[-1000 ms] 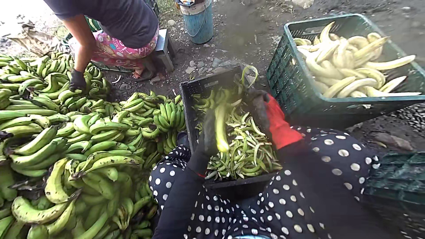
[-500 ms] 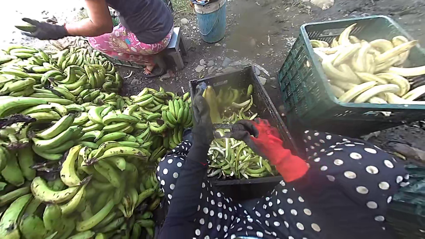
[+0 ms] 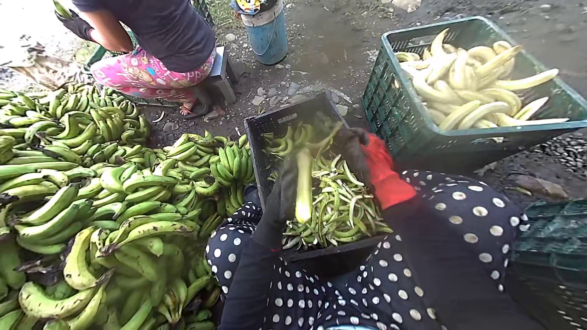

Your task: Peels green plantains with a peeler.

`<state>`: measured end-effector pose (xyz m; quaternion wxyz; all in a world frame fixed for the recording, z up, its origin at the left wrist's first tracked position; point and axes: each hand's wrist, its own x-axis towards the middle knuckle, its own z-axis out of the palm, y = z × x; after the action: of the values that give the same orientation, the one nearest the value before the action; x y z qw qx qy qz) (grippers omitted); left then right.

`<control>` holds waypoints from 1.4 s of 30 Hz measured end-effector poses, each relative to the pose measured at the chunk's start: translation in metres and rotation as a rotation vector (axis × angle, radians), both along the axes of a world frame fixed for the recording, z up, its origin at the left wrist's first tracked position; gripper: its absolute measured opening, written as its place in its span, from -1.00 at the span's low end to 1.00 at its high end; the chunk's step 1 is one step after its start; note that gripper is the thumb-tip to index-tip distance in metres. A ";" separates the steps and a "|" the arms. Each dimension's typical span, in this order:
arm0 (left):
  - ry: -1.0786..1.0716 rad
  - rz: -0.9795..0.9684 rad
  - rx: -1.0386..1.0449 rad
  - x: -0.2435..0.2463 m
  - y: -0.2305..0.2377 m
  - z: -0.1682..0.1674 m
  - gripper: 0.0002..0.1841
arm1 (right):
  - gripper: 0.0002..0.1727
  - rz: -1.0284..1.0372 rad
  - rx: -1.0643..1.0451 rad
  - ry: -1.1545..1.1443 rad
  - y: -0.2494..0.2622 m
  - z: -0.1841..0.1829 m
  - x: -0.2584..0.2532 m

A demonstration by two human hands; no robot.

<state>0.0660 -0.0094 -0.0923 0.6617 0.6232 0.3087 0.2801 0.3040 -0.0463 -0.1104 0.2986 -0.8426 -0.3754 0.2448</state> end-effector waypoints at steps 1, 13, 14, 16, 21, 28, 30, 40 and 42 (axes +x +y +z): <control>0.030 0.049 0.033 -0.003 0.004 -0.001 -0.46 | -0.53 0.015 0.056 0.006 -0.003 0.001 0.003; -0.136 0.598 0.293 -0.004 0.014 -0.022 -0.42 | -0.44 0.413 0.022 -0.130 -0.040 0.013 -0.070; -0.043 0.526 0.287 -0.003 0.011 -0.022 -0.39 | -0.47 0.366 0.040 -0.143 -0.034 0.012 -0.069; 0.197 0.365 0.293 0.001 0.004 -0.016 -0.40 | -0.47 0.259 0.045 -0.156 -0.019 0.011 -0.061; 0.128 0.292 0.197 0.015 -0.003 -0.020 -0.41 | -0.53 0.083 0.116 -0.020 -0.010 0.009 -0.036; -0.517 1.004 0.095 0.018 0.029 -0.018 -0.40 | -0.36 0.286 0.085 -0.086 -0.045 -0.002 -0.095; -0.545 0.958 0.241 -0.002 0.052 -0.056 -0.26 | -0.32 0.290 0.126 -0.135 -0.046 -0.009 -0.108; 0.131 0.609 0.248 0.008 0.013 -0.006 -0.33 | -0.36 0.257 0.174 -0.211 -0.040 0.002 -0.083; 0.170 0.543 0.280 0.004 0.013 -0.013 -0.32 | -0.39 0.255 0.139 -0.199 -0.039 0.003 -0.082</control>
<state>0.0701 0.0035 -0.1057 0.4422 0.6243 0.4764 0.4333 0.2222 -0.0852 -0.1075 0.2839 -0.7856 -0.5229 0.1697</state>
